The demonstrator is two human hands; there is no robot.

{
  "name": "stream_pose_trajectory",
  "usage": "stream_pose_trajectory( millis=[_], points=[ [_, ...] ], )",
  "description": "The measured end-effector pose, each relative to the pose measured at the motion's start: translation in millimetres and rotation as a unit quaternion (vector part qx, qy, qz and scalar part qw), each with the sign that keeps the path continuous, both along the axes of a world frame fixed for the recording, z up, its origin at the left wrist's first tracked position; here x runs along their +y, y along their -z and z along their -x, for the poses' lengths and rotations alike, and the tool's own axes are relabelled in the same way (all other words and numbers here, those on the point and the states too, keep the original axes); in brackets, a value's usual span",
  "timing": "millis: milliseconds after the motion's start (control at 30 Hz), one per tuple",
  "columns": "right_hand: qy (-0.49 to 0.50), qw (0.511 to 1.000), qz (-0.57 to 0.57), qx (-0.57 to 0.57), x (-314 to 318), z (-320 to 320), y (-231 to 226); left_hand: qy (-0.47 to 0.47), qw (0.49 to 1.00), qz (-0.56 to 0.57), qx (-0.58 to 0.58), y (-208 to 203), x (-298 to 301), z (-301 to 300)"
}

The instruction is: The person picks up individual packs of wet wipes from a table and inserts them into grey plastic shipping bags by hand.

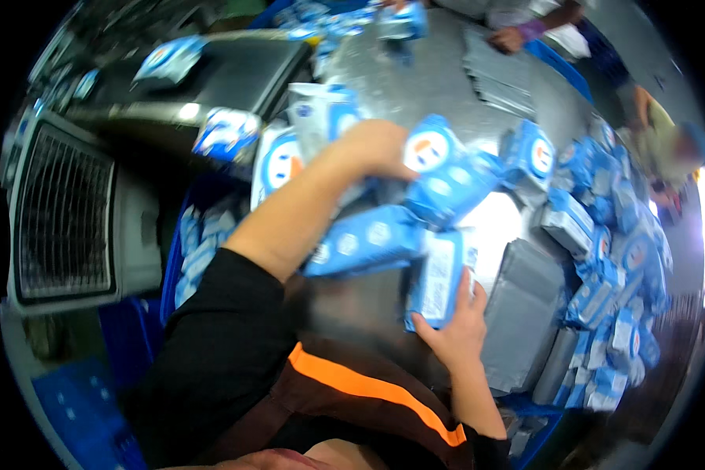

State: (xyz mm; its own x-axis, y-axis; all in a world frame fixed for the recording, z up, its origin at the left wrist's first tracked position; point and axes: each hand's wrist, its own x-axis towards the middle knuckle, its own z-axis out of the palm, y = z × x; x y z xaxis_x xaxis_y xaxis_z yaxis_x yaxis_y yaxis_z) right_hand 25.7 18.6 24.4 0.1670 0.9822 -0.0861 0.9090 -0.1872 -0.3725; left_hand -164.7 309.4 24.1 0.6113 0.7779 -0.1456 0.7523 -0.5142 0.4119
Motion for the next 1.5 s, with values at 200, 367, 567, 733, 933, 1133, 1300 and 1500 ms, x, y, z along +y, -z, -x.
stream_pose_trajectory(
  millis=[200,367,567,733,933,1133,1300,1500],
  points=[
    [-0.124,0.989,-0.063,0.047,-75.2,-11.6,7.6,-0.045,0.994,-0.052,-0.082,-6.6,-147.4,43.7],
    [-0.257,0.962,-0.028,0.086,-82.3,3.3,-5.3,-0.083,0.990,-0.092,-0.067,-7.7,-239.8,146.5],
    [-0.369,0.924,0.009,0.101,-33.8,127.6,0.4,-0.339,0.939,0.032,-0.036,-5.6,-315.3,293.9],
    [-0.432,0.873,0.005,0.225,-25.2,271.5,7.4,-0.495,0.865,0.088,-0.008,40.3,-341.8,415.5],
    [-0.487,0.847,0.018,0.210,-33.3,231.4,16.9,-0.528,0.847,0.060,-0.036,73.0,-357.5,451.2],
    [-0.222,0.946,0.031,0.236,-47.1,85.9,21.8,-0.394,0.870,-0.218,-0.202,36.8,-236.3,351.4],
    [-0.090,0.987,-0.036,0.130,-53.6,15.1,20.2,-0.119,0.895,-0.392,-0.176,-24.2,-123.3,224.2],
    [-0.136,0.986,-0.082,-0.043,-77.5,31.8,45.3,-0.023,0.931,-0.363,0.035,-1.3,8.7,93.5]
  ],
)
